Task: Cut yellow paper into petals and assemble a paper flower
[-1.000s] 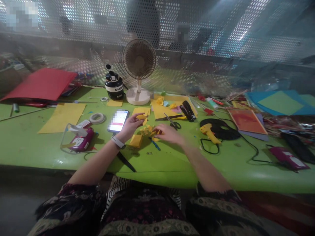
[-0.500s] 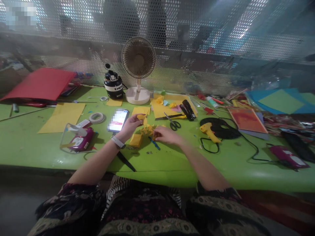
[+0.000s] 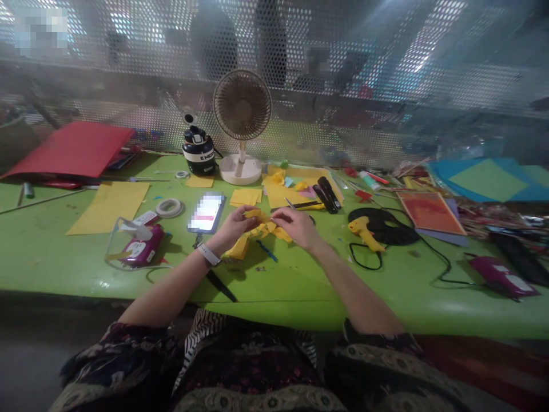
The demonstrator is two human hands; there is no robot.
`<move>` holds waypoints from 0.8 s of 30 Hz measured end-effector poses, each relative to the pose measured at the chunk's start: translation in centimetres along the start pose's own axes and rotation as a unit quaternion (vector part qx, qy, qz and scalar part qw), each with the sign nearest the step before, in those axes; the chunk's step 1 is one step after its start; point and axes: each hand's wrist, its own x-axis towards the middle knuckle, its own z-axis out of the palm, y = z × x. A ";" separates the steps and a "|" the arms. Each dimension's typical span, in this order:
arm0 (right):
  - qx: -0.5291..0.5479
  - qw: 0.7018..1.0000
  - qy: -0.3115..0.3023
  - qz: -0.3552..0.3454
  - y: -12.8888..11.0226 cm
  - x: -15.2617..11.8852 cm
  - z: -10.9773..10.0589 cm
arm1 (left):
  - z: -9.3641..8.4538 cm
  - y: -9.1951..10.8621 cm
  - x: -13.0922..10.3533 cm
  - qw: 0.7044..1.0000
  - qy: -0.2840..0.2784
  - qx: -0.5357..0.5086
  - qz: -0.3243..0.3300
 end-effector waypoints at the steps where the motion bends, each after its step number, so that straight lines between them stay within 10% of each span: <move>1: -0.004 0.999 0.017 -0.031 0.2 0.0 0.3 | 0.2 0.0 -0.2 1.000 -0.022 0.007 -0.007; 15: -0.171 0.976 0.025 -0.132 0.5 -0.5 1.7 | 0.9 -0.5 -1.1 0.992 -0.124 0.015 -0.025; 20: -0.132 0.984 0.117 -0.015 0.5 -0.2 1.5 | 0.9 -0.3 -1.1 0.996 -0.081 0.017 0.016; 24: 0.036 0.994 0.054 0.091 0.5 0.0 1.5 | 0.8 -0.2 -1.1 0.996 -0.073 0.016 0.045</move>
